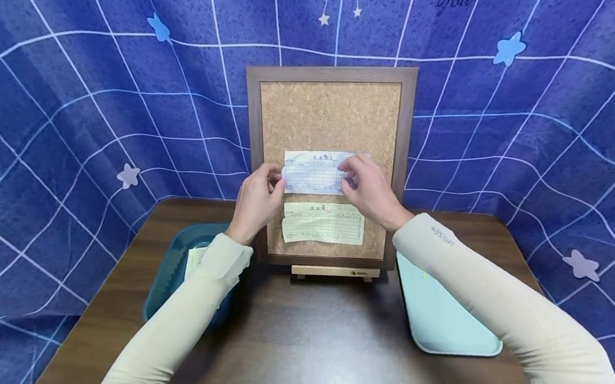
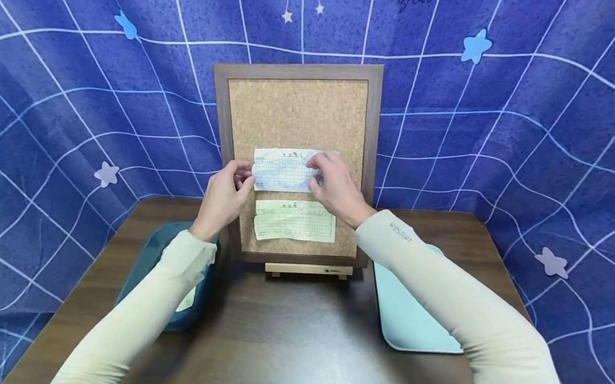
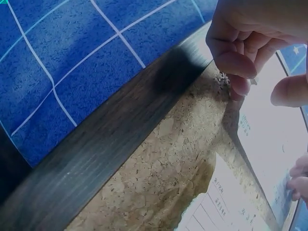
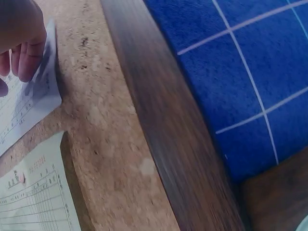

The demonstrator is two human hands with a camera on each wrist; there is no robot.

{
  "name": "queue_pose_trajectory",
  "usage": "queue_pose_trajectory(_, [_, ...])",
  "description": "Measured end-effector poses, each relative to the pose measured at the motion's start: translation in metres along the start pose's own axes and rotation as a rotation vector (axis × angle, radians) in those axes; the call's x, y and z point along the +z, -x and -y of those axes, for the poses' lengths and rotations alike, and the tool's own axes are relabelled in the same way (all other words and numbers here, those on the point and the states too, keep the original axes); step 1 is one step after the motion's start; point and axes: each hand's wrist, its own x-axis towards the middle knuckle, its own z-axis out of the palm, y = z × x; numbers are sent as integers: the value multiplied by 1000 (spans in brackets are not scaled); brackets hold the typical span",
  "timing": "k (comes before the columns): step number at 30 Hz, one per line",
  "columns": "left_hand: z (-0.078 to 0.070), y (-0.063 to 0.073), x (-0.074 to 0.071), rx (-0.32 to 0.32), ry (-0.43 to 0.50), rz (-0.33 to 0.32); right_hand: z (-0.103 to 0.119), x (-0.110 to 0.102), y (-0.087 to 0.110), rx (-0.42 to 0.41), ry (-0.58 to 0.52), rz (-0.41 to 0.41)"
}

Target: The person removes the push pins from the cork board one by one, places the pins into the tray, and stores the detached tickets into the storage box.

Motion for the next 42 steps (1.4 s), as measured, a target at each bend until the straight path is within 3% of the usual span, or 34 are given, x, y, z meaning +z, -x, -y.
queue_pose_trajectory(8, [-4, -7, 6, -19, 4, -18, 10, 2, -20, 5, 59, 25])
queue_pose_trajectory(16, [-9, -8, 8, -25, -16, -47, 22, 3, -31, 118, 87, 48])
queue_pose_trajectory(21, [-9, -7, 7, -22, -14, -55, 24, 4, -36, 130, 94, 38])
queue_pose_trajectory(32, [-14, -6, 3, -10, -9, -32, 28, 9, -43, 211, 140, 27])
queue_pose_trajectory(42, [-13, -6, 2, 52, 6, 12, 26, 12, -44, 196, 170, 3])
